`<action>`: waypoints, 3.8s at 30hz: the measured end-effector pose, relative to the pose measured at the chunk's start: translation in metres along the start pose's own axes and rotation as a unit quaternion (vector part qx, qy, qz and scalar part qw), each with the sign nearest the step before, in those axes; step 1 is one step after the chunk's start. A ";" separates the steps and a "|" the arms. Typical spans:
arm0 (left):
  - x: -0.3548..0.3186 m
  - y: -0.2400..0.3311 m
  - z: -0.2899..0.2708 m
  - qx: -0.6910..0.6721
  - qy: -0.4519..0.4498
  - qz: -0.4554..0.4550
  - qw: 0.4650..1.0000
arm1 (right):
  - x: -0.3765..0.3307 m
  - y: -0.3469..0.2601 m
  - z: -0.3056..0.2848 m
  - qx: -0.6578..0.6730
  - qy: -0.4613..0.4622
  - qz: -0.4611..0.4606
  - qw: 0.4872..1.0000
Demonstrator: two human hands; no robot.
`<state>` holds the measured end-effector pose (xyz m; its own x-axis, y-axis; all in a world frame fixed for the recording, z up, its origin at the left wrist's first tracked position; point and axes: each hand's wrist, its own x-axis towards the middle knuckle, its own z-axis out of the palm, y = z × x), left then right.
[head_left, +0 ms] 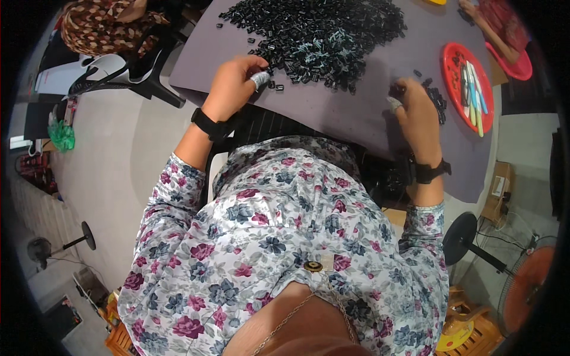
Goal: Sorting small black plastic components into groups on a workbench.
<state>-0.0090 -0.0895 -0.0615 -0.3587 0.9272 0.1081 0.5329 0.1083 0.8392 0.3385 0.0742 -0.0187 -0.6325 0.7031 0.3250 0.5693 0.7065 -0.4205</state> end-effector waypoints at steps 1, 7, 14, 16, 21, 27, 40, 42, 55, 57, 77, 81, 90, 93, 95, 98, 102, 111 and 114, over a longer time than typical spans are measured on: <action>-0.001 0.003 0.002 0.019 -0.011 0.006 1.000 | 0.002 -0.006 0.002 0.019 -0.001 0.000 1.000; -0.005 0.036 0.005 0.096 -0.079 0.002 0.992 | 0.014 -0.041 0.033 0.060 -0.062 -0.086 0.993; -0.005 0.035 0.015 0.054 -0.111 0.020 0.992 | 0.024 -0.048 0.053 0.018 -0.082 -0.108 0.991; -0.004 0.036 0.012 0.035 -0.102 0.022 0.994 | 0.023 -0.044 0.050 0.015 -0.087 -0.095 0.992; -0.014 0.032 0.016 0.046 -0.077 0.062 0.994 | 0.023 -0.056 0.048 0.091 -0.091 -0.109 0.986; -0.004 0.041 0.019 0.090 -0.089 0.089 0.988 | 0.037 -0.092 0.079 0.130 -0.120 -0.208 0.962; -0.007 0.036 0.012 0.101 -0.064 0.060 0.991 | 0.049 -0.079 0.083 0.171 -0.116 -0.172 0.963; -0.006 0.032 0.012 0.120 -0.065 0.076 0.988 | 0.056 -0.084 0.086 0.147 -0.096 -0.215 0.961; -0.006 0.047 0.013 0.095 -0.077 0.040 0.992 | 0.059 -0.078 0.088 0.077 -0.104 -0.224 0.966; -0.005 0.049 0.013 0.114 -0.089 0.042 0.989 | 0.054 -0.078 0.080 0.071 -0.120 -0.184 0.973; 0.001 0.052 0.016 0.144 -0.066 0.103 0.982 | 0.050 -0.088 0.090 0.091 -0.071 -0.206 0.972; 0.005 0.037 0.008 0.156 -0.018 0.108 0.982 | 0.054 -0.093 0.098 0.052 -0.092 -0.208 0.972; 0.002 0.029 -0.001 0.141 -0.011 0.051 0.989 | 0.049 -0.086 0.095 0.037 -0.089 -0.212 0.972; 0.002 0.041 0.004 0.139 -0.012 0.077 0.987 | 0.044 -0.087 0.083 0.066 -0.083 -0.200 0.974; 0.001 0.045 0.007 0.124 -0.014 0.085 0.989 | 0.037 -0.089 0.072 0.097 -0.090 -0.168 0.977; 0.008 0.038 0.013 0.150 -0.044 0.113 0.981 | 0.027 -0.087 0.058 0.145 -0.095 -0.122 0.977; 0.012 0.038 0.017 0.196 -0.067 0.112 0.972 | 0.020 -0.079 0.054 0.186 -0.091 -0.100 0.973; 0.009 0.035 0.013 0.184 -0.055 0.128 0.973 | 0.011 -0.069 0.056 0.277 -0.099 -0.054 0.954; 0.004 0.039 0.011 0.076 -0.059 0.088 0.991 | 0.010 -0.066 0.059 0.337 -0.115 -0.006 0.934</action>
<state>0.0194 -0.0777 -0.0340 -0.1627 0.9711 0.1744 0.6921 -0.0137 0.7217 0.2632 0.0302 -0.0380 -0.7771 0.6043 0.1758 0.1492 0.4483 -0.8814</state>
